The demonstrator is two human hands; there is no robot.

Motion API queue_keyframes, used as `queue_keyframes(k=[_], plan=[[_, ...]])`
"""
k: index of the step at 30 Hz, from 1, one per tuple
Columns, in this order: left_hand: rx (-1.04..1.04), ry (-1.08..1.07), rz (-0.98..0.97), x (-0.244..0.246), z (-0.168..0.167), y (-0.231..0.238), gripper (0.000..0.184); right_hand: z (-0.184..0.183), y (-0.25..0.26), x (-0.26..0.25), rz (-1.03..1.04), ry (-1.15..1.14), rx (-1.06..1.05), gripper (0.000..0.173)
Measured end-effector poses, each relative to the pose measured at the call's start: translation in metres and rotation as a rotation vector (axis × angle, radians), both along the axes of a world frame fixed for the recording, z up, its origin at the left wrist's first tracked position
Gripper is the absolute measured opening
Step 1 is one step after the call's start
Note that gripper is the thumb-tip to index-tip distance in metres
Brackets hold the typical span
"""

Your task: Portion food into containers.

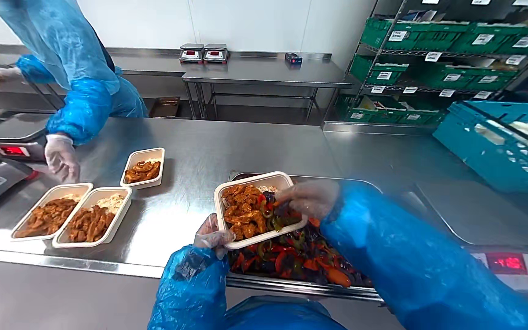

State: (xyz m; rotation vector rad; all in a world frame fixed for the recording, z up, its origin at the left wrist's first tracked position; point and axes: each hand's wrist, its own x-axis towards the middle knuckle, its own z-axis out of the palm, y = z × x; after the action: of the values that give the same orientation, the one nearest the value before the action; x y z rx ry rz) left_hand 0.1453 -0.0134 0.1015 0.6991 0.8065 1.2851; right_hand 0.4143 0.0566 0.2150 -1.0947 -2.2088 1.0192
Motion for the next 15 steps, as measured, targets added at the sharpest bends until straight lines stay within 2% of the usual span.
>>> queue_keyframes(k=[1, 2, 4, 5, 6, 7, 9, 10, 13, 15], plan=[[0.001, -0.015, 0.0, -0.001, -0.001, 0.001, 0.022, -0.007, 0.0, -0.004, -0.05, -0.031, -0.098, 0.022], [-0.006, -0.03, 0.009, -0.002, -0.003, 0.001, 0.022, -0.008, 0.002, -0.011, -0.123, -0.017, -0.282, 0.02], [-0.02, -0.048, 0.017, -0.004, -0.006, 0.0, 0.023, -0.008, 0.009, -0.024, -0.315, 0.162, -0.652, 0.015], [-0.01, -0.063, 0.01, -0.005, -0.009, 0.001, 0.023, -0.007, 0.014, -0.028, -0.373, 0.229, -0.761, 0.013], [-0.007, -0.075, 0.004, -0.006, -0.01, 0.002, 0.022, -0.007, 0.02, -0.028, -0.36, 0.219, -0.773, 0.013], [-0.012, -0.091, 0.009, -0.006, -0.011, 0.002, 0.022, -0.008, 0.023, -0.024, -0.281, 0.145, -0.659, 0.014], [-0.012, -0.117, 0.018, -0.006, -0.012, 0.003, 0.023, -0.008, 0.023, -0.011, -0.031, -0.045, -0.165, 0.019], [-0.01, -0.133, 0.025, -0.005, -0.012, 0.003, 0.022, -0.01, 0.025, -0.007, 0.031, -0.072, 0.006, 0.019], [-0.012, -0.137, 0.056, -0.006, -0.012, 0.004, 0.022, -0.023, 0.031, -0.009, 0.099, -0.181, 0.195, 0.016], [-0.032, -0.108, 0.079, -0.006, -0.01, 0.004, 0.023, -0.025, 0.036, -0.021, 0.23, -0.446, 0.114, 0.022]])
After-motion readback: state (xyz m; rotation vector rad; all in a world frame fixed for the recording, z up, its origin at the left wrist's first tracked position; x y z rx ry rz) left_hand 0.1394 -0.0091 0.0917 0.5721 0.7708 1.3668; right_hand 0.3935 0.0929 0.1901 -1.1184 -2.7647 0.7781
